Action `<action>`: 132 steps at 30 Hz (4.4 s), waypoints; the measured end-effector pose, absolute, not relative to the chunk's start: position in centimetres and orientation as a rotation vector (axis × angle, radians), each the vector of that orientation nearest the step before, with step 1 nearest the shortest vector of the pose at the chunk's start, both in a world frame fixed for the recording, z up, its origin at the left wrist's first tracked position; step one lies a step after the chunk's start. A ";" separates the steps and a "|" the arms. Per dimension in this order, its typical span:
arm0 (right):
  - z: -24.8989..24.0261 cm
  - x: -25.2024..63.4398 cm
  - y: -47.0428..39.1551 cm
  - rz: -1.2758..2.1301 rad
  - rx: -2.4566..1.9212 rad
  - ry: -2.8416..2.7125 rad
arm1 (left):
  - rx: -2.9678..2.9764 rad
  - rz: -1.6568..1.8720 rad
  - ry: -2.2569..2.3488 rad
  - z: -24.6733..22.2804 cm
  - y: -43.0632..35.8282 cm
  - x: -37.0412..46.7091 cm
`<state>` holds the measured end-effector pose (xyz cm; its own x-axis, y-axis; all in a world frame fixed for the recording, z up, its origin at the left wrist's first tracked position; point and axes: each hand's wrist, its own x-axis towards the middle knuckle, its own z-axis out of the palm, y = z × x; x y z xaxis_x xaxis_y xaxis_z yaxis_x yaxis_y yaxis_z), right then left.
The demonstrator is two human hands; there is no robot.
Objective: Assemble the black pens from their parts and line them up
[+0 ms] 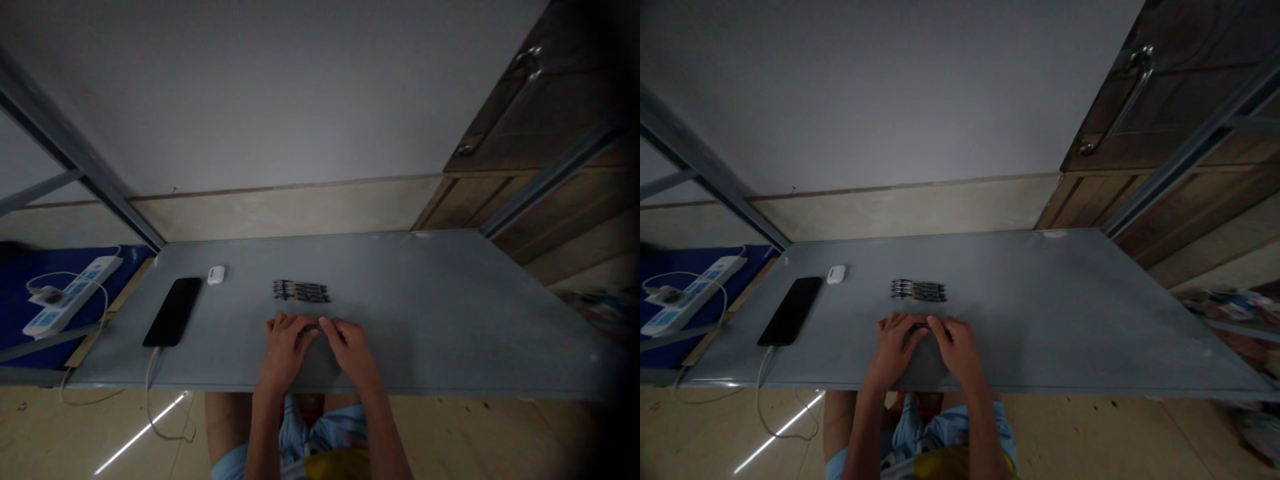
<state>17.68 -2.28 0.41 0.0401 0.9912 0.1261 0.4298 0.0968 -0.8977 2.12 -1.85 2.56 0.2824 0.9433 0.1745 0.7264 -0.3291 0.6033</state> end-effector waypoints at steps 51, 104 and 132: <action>1.1 17.5 -2.2 0.811 -1.451 -1.350 | 2.116 0.656 1.418 1.8 -1.4 1.7; -0.1 17.8 -1.5 0.684 -1.550 -1.560 | 2.242 0.602 2.218 1.4 -0.6 4.2; 1.2 17.0 -2.3 0.695 -1.611 -1.117 | 2.266 0.726 1.554 1.5 -2.6 5.1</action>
